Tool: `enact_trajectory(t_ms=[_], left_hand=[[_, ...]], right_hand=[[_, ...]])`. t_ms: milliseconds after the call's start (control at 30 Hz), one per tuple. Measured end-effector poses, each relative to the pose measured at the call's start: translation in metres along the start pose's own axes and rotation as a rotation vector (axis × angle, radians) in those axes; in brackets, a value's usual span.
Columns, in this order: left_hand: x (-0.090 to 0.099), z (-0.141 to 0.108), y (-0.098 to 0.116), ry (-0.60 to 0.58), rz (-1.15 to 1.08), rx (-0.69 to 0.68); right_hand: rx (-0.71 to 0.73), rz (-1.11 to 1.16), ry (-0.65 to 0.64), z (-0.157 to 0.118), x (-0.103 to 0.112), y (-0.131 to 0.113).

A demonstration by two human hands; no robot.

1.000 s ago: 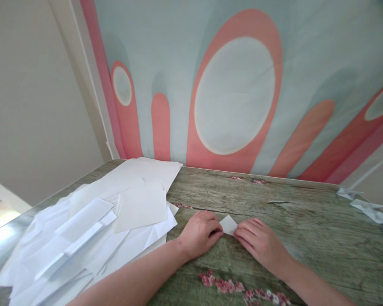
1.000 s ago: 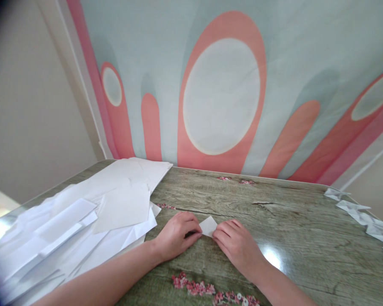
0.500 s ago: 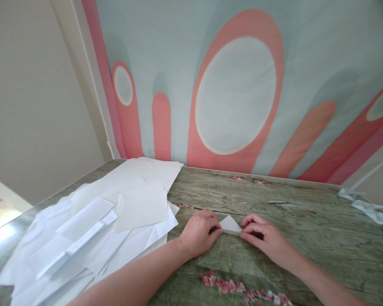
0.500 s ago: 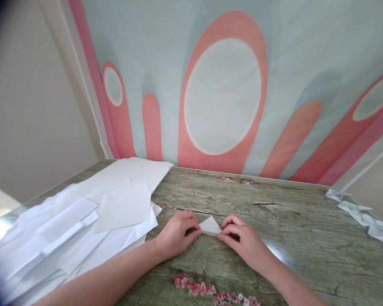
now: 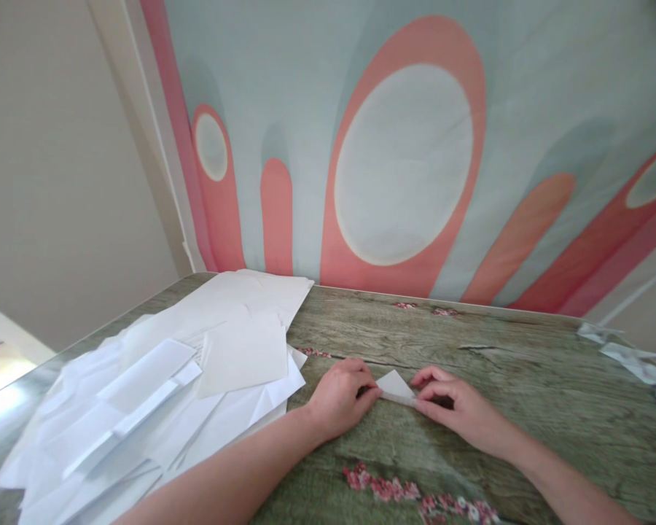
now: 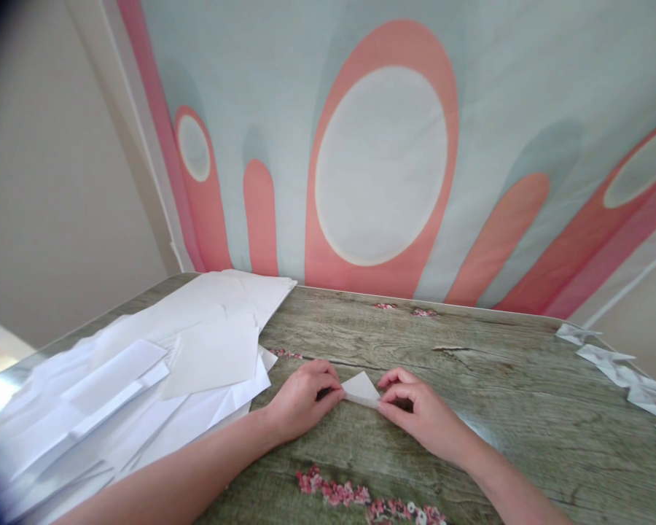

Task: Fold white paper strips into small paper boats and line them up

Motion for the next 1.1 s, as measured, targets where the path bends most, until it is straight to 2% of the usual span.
enact_trajectory(t_ms=[300, 567, 767, 1100], left_hand=[[-0.002, 0.003, 0.0, 0.004, 0.042, 0.015], [-0.003, 0.003, 0.0, 0.018, 0.095, 0.005], [-0.007, 0.002, 0.006, -0.014, 0.222, -0.027], [-0.008, 0.001, 0.015, -0.05, 0.319, -0.064]], right_hand=[[-0.002, -0.105, 0.127, 0.002, 0.002, 0.0], [0.019, -0.14, 0.139, 0.003, 0.003, -0.006], [0.04, -0.168, 0.146, 0.006, 0.002, -0.006], [-0.016, -0.257, 0.14, 0.008, 0.002, -0.006]])
Point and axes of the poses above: each hand's wrist, its own z-axis towards the middle knuckle, its own x-axis out of the back of the hand, y = z × x, the point moved 9 cm from there along z, towards the middle knuckle, and after that the axes turned 5 degrees about -y, right-handed, at the moved point
